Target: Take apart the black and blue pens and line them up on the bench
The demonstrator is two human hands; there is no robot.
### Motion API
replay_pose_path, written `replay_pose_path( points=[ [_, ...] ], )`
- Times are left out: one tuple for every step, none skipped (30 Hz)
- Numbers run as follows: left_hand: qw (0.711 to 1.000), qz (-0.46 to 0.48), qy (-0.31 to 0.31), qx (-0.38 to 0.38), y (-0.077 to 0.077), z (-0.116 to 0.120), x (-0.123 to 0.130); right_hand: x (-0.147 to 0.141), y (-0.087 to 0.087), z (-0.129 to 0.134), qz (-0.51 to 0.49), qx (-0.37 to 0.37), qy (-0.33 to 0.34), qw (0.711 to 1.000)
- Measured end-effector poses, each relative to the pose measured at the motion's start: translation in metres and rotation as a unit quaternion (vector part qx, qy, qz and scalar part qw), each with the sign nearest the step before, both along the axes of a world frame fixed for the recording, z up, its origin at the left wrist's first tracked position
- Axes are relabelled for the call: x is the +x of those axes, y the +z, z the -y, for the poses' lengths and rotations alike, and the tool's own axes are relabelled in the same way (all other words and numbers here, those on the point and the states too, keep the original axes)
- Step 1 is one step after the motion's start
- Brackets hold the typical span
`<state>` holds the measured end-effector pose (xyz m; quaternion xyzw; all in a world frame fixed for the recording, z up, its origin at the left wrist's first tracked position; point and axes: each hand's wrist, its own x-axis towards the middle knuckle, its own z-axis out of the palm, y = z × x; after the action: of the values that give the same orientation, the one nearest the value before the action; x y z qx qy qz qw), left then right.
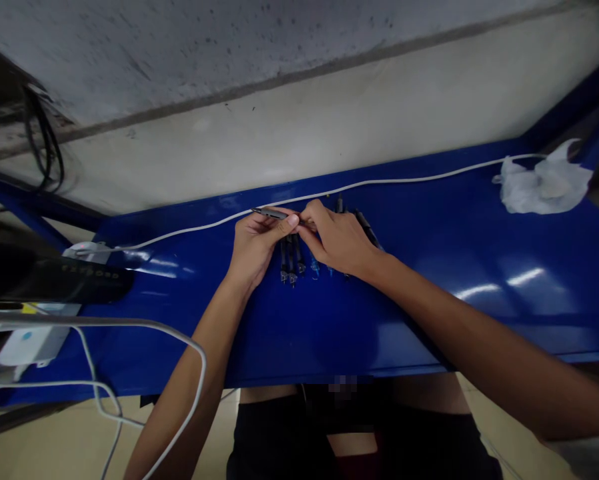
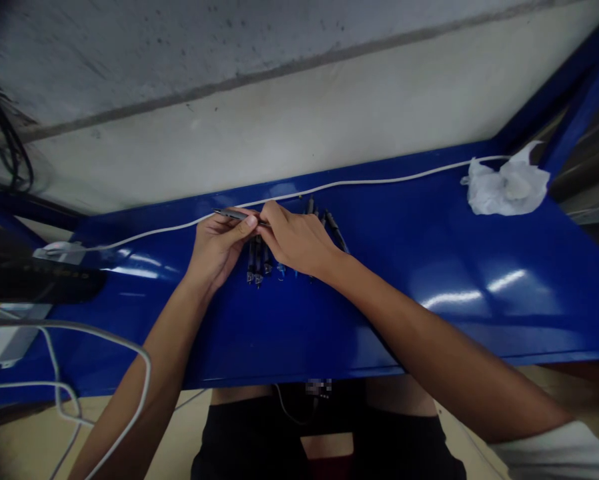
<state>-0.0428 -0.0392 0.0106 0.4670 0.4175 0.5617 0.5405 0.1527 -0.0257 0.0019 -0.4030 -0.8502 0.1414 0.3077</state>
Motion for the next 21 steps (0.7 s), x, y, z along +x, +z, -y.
replay_pose_path(
  points=[
    [1.000, 0.000, -0.001, -0.002, 0.0003, 0.0000, -0.0002, 0.0005, 0.0010, 0.0001, 0.007, 0.005, -0.005, 1.000],
    [1.000, 0.001, -0.002, -0.003, 0.0008, 0.0000, -0.0003, 0.0009, 0.0019, 0.0002, 0.013, 0.009, -0.009, 1.000],
    [1.000, 0.002, -0.001, -0.002, 0.0015, 0.0001, -0.0001, 0.0012, 0.0027, 0.0003, 0.016, 0.010, -0.011, 1.000],
    [1.000, 0.003, -0.001, 0.000, 0.0023, 0.0003, 0.0002, 0.0012, 0.0032, 0.0004, 0.016, 0.010, -0.011, 1.000],
    [1.000, 0.005, -0.001, 0.003, 0.0031, 0.0006, 0.0006, 0.0011, 0.0031, 0.0004, 0.013, 0.009, -0.009, 1.000],
    [1.000, 0.007, 0.000, 0.005, 0.0039, 0.0010, 0.0011, 0.0007, 0.0026, 0.0003, 0.005, 0.005, -0.007, 1.000],
    [1.000, 0.008, 0.001, 0.005, 0.0045, 0.0014, 0.0016, 0.0001, 0.0017, 0.0000, -0.007, 0.001, -0.005, 1.000],
    [1.000, 0.007, 0.001, 0.004, 0.0049, 0.0018, 0.0021, -0.0005, 0.0004, -0.0003, -0.023, -0.004, -0.005, 1.000],
    [1.000, 0.005, 0.001, 0.002, 0.0049, 0.0022, 0.0023, -0.0011, -0.0012, -0.0007, -0.038, -0.008, -0.004, 0.999],
    [1.000, 0.002, 0.001, 0.000, 0.0047, 0.0026, 0.0024, -0.0016, -0.0027, -0.0011, -0.053, -0.010, -0.004, 0.999],
    [1.000, -0.002, 0.001, -0.002, 0.0042, 0.0028, 0.0022, -0.0018, -0.0041, -0.0016, -0.064, -0.010, -0.003, 0.998],
    [1.000, -0.008, 0.000, -0.003, 0.0035, 0.0029, 0.0018, -0.0018, -0.0051, -0.0020, -0.071, -0.008, 0.000, 0.997],
    [1.000, -0.013, 0.000, -0.003, 0.0027, 0.0029, 0.0012, -0.0016, -0.0057, -0.0024, -0.073, -0.006, 0.004, 0.997],
    [1.000, -0.016, -0.001, -0.004, 0.0020, 0.0029, 0.0005, -0.0011, -0.0059, -0.0027, -0.071, -0.002, 0.008, 0.997],
    [1.000, -0.018, -0.002, -0.003, 0.0013, 0.0028, -0.0001, -0.0005, -0.0057, -0.0029, -0.063, 0.004, 0.010, 0.998],
    [1.000, -0.017, -0.005, -0.001, 0.0009, 0.0027, -0.0007, 0.0002, -0.0051, -0.0031, -0.052, 0.011, 0.007, 0.999],
    [1.000, -0.016, -0.008, 0.000, 0.0006, 0.0028, -0.0011, 0.0008, -0.0042, -0.0031, -0.036, 0.018, 0.002, 0.999],
    [1.000, -0.014, -0.013, 0.000, 0.0005, 0.0029, -0.0013, 0.0012, -0.0031, -0.0030, -0.018, 0.025, -0.005, 0.999],
    [1.000, -0.013, -0.016, 0.000, 0.0007, 0.0031, -0.0012, 0.0014, -0.0020, -0.0028, -0.001, 0.031, -0.014, 0.999],
    [1.000, -0.013, -0.018, 0.000, 0.0009, 0.0033, -0.0010, 0.0013, -0.0010, -0.0025, 0.015, 0.032, -0.021, 0.999],
    [1.000, -0.015, -0.018, 0.000, 0.0011, 0.0036, -0.0006, 0.0011, -0.0002, -0.0022, 0.026, 0.031, -0.025, 0.999]
  ],
)
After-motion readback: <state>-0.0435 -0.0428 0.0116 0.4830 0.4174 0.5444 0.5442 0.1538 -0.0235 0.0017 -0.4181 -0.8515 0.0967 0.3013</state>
